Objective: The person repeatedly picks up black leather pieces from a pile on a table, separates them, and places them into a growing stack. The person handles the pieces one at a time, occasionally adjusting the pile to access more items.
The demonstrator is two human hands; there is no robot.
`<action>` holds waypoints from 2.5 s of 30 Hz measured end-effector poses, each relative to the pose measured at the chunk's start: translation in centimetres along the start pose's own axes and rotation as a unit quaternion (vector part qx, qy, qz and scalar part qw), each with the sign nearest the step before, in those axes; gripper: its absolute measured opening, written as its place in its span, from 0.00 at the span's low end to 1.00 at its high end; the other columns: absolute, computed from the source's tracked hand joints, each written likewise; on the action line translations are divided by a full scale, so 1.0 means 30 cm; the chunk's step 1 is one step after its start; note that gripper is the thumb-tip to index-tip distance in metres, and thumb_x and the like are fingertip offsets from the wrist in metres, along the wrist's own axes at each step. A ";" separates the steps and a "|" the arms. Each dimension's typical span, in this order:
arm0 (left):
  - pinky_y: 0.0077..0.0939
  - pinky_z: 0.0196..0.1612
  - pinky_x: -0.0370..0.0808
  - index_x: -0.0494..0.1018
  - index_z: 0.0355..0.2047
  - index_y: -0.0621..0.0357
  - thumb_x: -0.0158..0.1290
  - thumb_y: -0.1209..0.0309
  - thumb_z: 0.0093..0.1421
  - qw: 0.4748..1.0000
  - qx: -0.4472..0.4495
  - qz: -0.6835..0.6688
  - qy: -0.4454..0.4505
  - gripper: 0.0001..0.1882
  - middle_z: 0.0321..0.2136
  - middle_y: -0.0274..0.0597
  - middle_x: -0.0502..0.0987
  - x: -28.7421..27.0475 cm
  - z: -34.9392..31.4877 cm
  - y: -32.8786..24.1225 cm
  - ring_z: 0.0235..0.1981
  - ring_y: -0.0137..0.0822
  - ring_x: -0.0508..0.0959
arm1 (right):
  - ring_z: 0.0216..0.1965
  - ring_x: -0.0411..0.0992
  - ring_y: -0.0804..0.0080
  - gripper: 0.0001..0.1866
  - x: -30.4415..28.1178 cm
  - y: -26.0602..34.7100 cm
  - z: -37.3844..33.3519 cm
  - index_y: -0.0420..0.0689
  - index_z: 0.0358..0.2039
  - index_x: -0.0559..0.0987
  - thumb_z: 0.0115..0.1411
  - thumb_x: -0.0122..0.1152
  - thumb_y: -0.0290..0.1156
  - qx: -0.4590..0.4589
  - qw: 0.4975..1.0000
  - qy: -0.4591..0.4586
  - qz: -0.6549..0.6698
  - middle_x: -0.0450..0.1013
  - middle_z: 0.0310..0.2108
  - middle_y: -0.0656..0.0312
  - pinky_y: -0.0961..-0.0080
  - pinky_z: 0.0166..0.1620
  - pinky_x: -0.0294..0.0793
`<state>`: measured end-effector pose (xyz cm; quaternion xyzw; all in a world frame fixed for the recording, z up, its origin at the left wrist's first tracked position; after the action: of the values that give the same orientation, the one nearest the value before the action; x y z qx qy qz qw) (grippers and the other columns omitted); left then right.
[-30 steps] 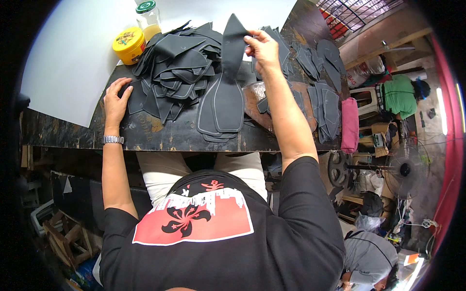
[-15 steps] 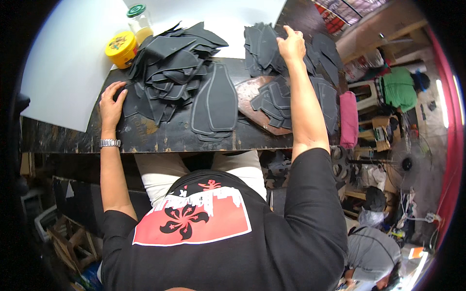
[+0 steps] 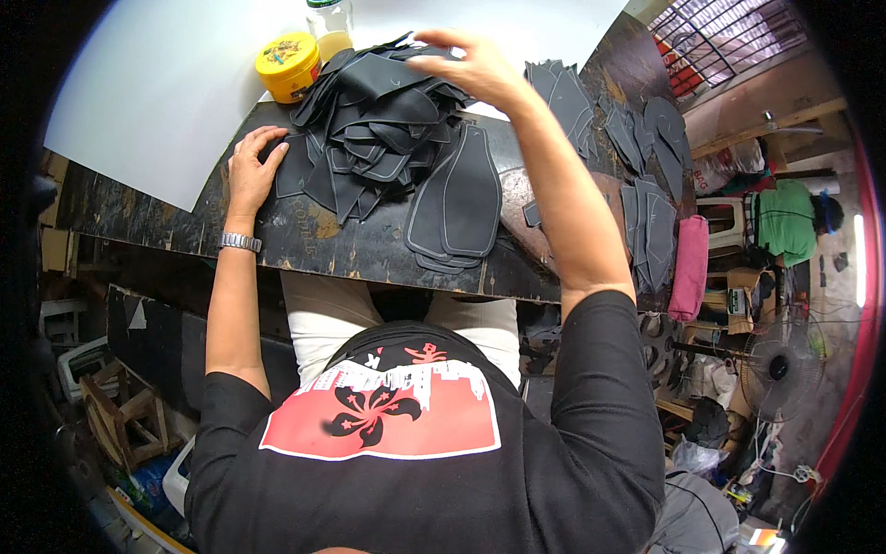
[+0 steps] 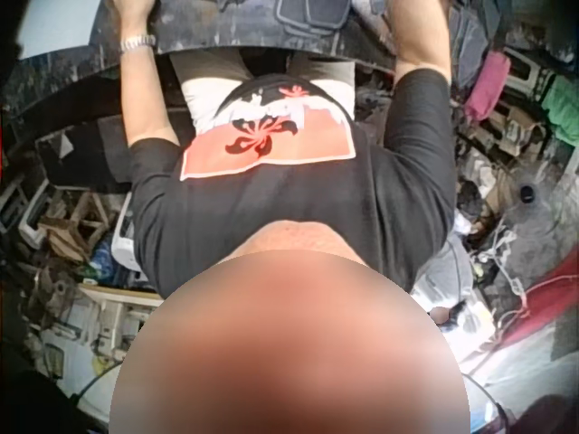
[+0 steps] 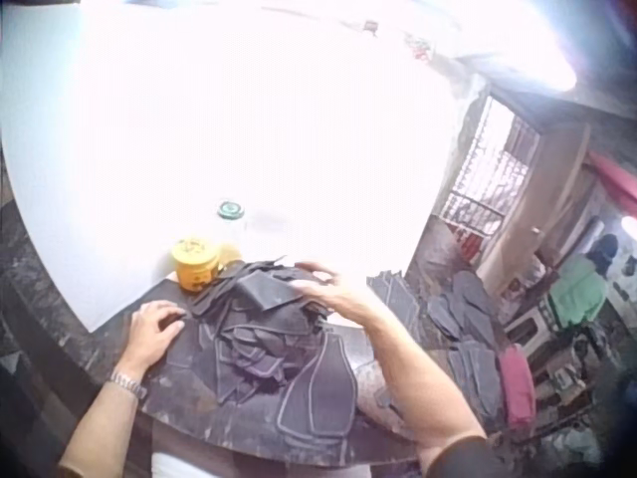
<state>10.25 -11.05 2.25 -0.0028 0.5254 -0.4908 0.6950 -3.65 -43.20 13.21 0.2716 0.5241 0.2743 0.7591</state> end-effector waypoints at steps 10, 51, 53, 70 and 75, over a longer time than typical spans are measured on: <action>0.37 0.58 0.71 0.83 0.43 0.46 0.63 0.63 0.59 0.999 0.010 -0.030 -0.005 0.12 0.47 0.32 0.81 -0.008 0.002 -0.002 0.53 0.41 0.77 | 0.44 0.74 0.61 0.16 0.160 0.258 0.048 0.43 0.40 0.79 0.54 0.73 0.34 -0.068 0.971 0.076 -0.214 0.76 0.39 0.58 0.66 0.52 0.73; 0.38 0.60 0.68 0.83 0.44 0.44 0.62 0.60 0.60 1.000 -0.003 -0.018 0.001 0.13 0.49 0.29 0.80 0.005 -0.001 0.013 0.55 0.39 0.75 | 0.23 0.68 0.88 0.12 0.132 0.013 -0.254 0.47 0.32 0.78 0.54 0.75 0.31 0.256 0.929 -0.053 0.263 0.73 0.25 0.72 0.89 0.23 0.66; 0.38 0.59 0.68 0.83 0.44 0.44 0.62 0.61 0.59 1.000 -0.002 -0.021 0.001 0.13 0.49 0.29 0.81 0.005 0.000 0.011 0.55 0.39 0.75 | 0.21 0.66 0.89 0.11 0.055 -0.005 -0.315 0.47 0.32 0.78 0.54 0.75 0.31 0.261 0.932 -0.080 0.239 0.72 0.26 0.72 0.91 0.21 0.62; 0.38 0.59 0.70 0.83 0.44 0.46 0.61 0.61 0.60 1.000 -0.004 -0.012 0.003 0.13 0.49 0.32 0.81 -0.005 0.002 -0.004 0.54 0.41 0.76 | 0.48 0.76 0.46 0.21 -0.382 -0.426 -0.613 0.47 0.47 0.83 0.54 0.71 0.41 0.369 0.812 -0.251 -0.376 0.78 0.42 0.49 0.53 0.53 0.73; 0.36 0.58 0.71 0.83 0.43 0.47 0.62 0.63 0.59 1.000 0.002 -0.027 0.003 0.12 0.47 0.32 0.81 -0.008 -0.010 -0.008 0.53 0.40 0.77 | 0.46 0.76 0.55 0.18 -0.248 -0.142 -0.493 0.47 0.46 0.83 0.55 0.71 0.36 0.153 0.899 -0.231 -0.340 0.78 0.44 0.54 0.60 0.51 0.75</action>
<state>9.87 -10.85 2.43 -0.0140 0.5265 -0.5101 0.6800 -19.29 -49.56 10.56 0.2451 0.4304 -0.1548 0.8548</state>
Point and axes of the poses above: each hand's wrist, its own z-axis towards the middle knuckle, its own x-axis out of the palm, y = z × x, the point moved 8 cm from there along z, towards the middle knuckle
